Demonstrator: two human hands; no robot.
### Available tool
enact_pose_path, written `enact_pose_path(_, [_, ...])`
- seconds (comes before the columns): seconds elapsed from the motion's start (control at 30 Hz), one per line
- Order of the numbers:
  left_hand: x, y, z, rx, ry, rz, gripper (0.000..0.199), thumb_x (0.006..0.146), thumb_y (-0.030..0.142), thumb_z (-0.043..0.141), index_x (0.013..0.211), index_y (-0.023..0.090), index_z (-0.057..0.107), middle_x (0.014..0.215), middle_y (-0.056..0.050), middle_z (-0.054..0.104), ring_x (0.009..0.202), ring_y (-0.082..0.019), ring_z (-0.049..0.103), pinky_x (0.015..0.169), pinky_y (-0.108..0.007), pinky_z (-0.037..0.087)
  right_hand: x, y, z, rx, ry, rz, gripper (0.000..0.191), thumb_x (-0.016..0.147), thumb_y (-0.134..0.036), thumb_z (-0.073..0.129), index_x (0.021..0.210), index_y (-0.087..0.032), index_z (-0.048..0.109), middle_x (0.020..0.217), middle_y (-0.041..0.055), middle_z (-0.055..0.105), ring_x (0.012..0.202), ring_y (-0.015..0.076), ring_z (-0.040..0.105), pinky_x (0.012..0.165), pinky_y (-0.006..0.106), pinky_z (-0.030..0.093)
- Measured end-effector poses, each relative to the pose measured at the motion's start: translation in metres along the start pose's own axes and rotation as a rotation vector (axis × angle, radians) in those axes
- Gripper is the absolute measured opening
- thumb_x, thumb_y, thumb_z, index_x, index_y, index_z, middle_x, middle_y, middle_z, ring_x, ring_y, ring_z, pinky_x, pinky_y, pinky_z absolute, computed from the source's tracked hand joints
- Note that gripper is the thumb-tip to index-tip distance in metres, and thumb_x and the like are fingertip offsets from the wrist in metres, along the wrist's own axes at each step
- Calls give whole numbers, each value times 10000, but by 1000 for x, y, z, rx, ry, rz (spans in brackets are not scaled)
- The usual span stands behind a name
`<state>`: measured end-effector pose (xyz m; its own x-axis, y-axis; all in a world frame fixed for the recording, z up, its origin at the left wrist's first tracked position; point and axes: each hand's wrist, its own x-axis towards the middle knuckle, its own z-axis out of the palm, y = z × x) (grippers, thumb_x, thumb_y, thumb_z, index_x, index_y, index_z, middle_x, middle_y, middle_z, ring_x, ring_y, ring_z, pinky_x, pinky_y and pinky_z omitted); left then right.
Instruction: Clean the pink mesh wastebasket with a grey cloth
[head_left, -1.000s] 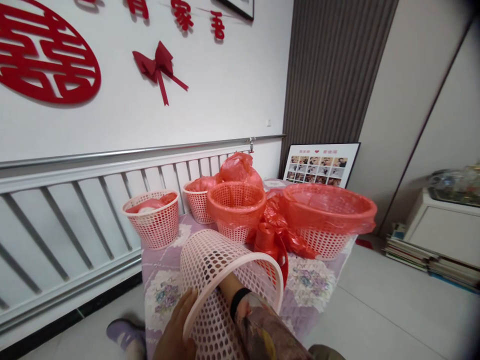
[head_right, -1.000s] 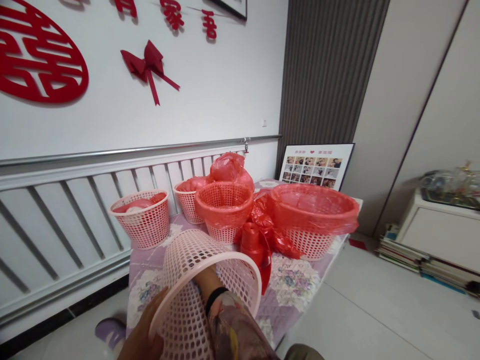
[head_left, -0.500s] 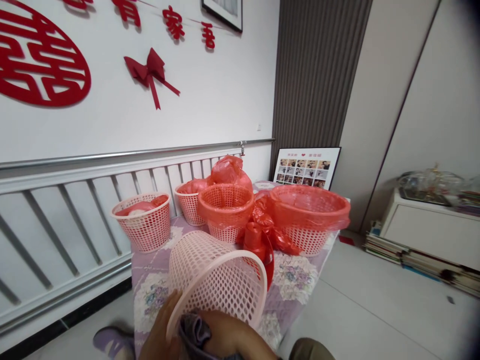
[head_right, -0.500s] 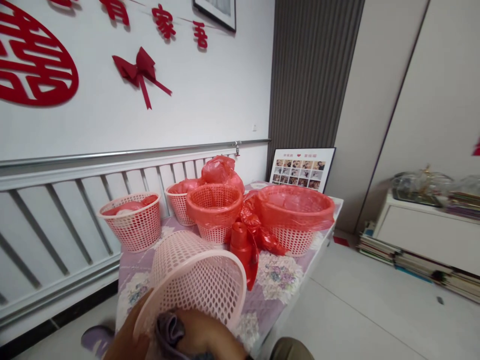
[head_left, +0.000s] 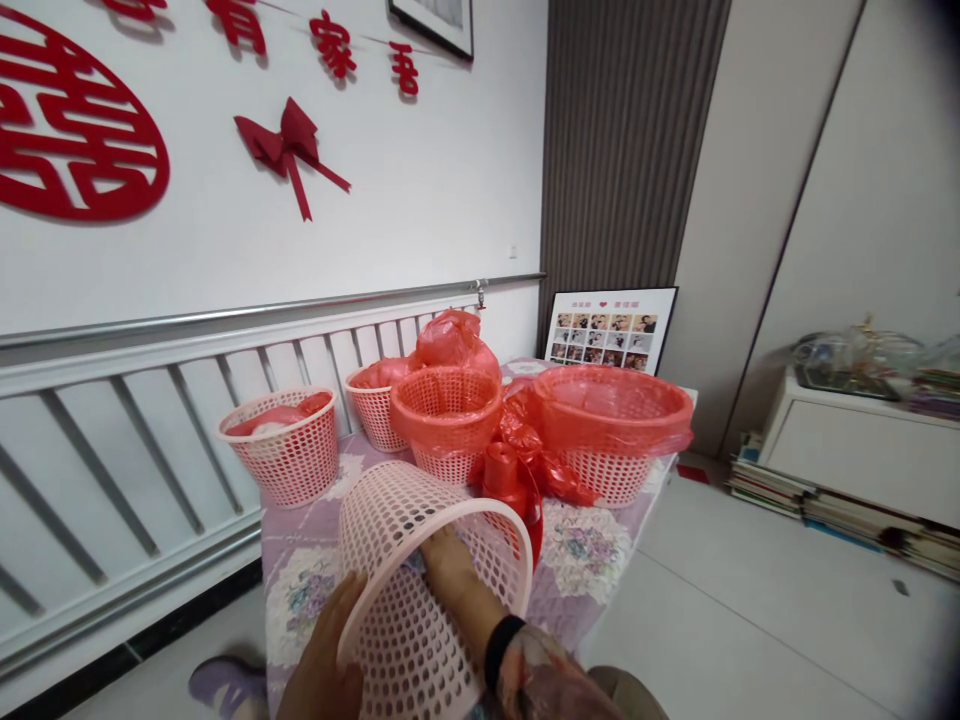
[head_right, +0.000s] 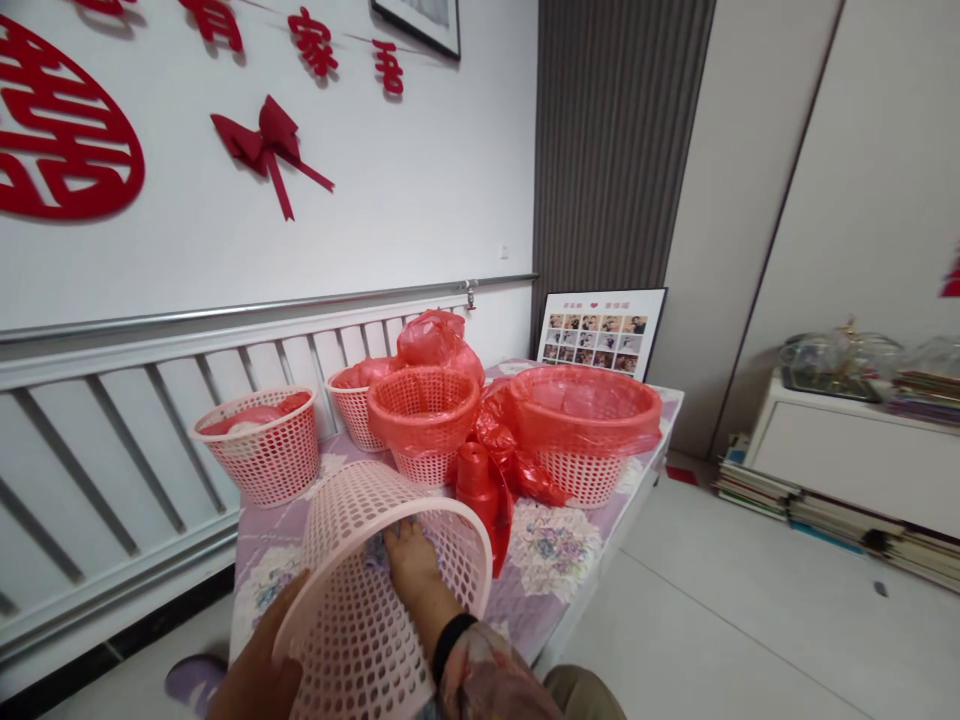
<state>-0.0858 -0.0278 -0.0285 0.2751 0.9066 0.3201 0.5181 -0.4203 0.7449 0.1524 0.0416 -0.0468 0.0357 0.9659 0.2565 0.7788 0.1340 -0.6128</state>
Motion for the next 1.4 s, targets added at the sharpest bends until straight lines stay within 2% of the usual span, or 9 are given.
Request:
enact_pose_path(0.27, [9, 7, 5, 39, -28, -90, 732, 700, -16, 409, 1400, 141, 554, 1561, -90, 509, 1498, -217, 376, 1279, -419, 214, -65, -24, 49, 110, -160, 65, 460, 704, -105, 634, 1126, -263, 727, 1145, 49, 772, 1079, 262, 708, 934, 300, 511])
enact_pose_path(0.4, [8, 4, 5, 60, -42, -95, 702, 739, 5, 406, 1418, 130, 533, 1562, -100, 506, 1498, -224, 376, 1277, -441, 208, -86, -28, 21, 306, -218, -98, 482, 696, -170, 677, 1171, -253, 709, 1121, 37, 770, 1016, 226, 718, 898, 279, 525])
enact_pose_path(0.57, [4, -1, 4, 122, -34, -92, 795, 690, -28, 378, 1465, 123, 472, 1596, -103, 455, 1528, -216, 317, 1285, -457, 185, -57, -11, -44, -95, 47, -233, 540, 799, -226, 704, 1334, -214, 632, 1375, 151, 621, 1275, 329, 556, 1076, 466, 446])
enact_pose_path(0.67, [3, -1, 6, 130, -41, -56, 769, 711, -16, 388, 1460, 133, 483, 1582, -98, 475, 1512, -211, 356, 1280, -440, 223, -42, 11, -56, -276, 52, -163, 532, 867, -148, 615, 1389, -249, 593, 1512, 161, 502, 1379, 355, 463, 1102, 511, 425])
enact_pose_path(0.83, [3, 4, 10, 135, 3, -48, 762, 698, -30, 388, 1433, 121, 520, 1581, -113, 475, 1508, -225, 361, 1271, -445, 257, -64, 24, -6, -200, -50, 7, 589, 714, -50, 666, 1280, -212, 672, 1334, 157, 648, 1229, 347, 597, 1019, 456, 501])
enact_pose_path(0.97, [6, 9, 10, 99, -27, -84, 781, 699, -29, 398, 1454, 149, 490, 1598, -98, 453, 1518, -221, 341, 1281, -464, 224, -101, 1, 42, -7, -41, 33, 607, 658, -54, 663, 1244, -212, 687, 1213, 108, 722, 1134, 283, 668, 1014, 384, 512])
enact_pose_path(1.07, [8, 12, 9, 79, -12, -144, 720, 733, -9, 401, 1433, 125, 502, 1590, -129, 458, 1519, -242, 342, 1284, -492, 200, -121, -16, 51, 200, -37, 29, 642, 669, -108, 698, 1288, -273, 657, 1272, 83, 706, 1183, 292, 655, 1047, 405, 498])
enact_pose_path(1.2, [10, 9, 8, 101, -39, -93, 756, 725, -17, 388, 1455, 157, 475, 1576, -109, 480, 1510, -232, 363, 1282, -495, 208, -119, -24, 6, 238, -60, -164, 633, 672, -189, 781, 1280, -310, 655, 1255, 54, 703, 1155, 279, 659, 1021, 388, 515])
enact_pose_path(1.4, [3, -10, 8, 137, -54, -17, 775, 738, 14, 408, 1502, 144, 404, 1621, -131, 406, 1535, -248, 302, 1279, -517, 198, -84, 8, -91, -302, 150, -244, 515, 839, -69, 608, 1326, -233, 644, 1414, 171, 595, 1321, 353, 535, 1083, 538, 458])
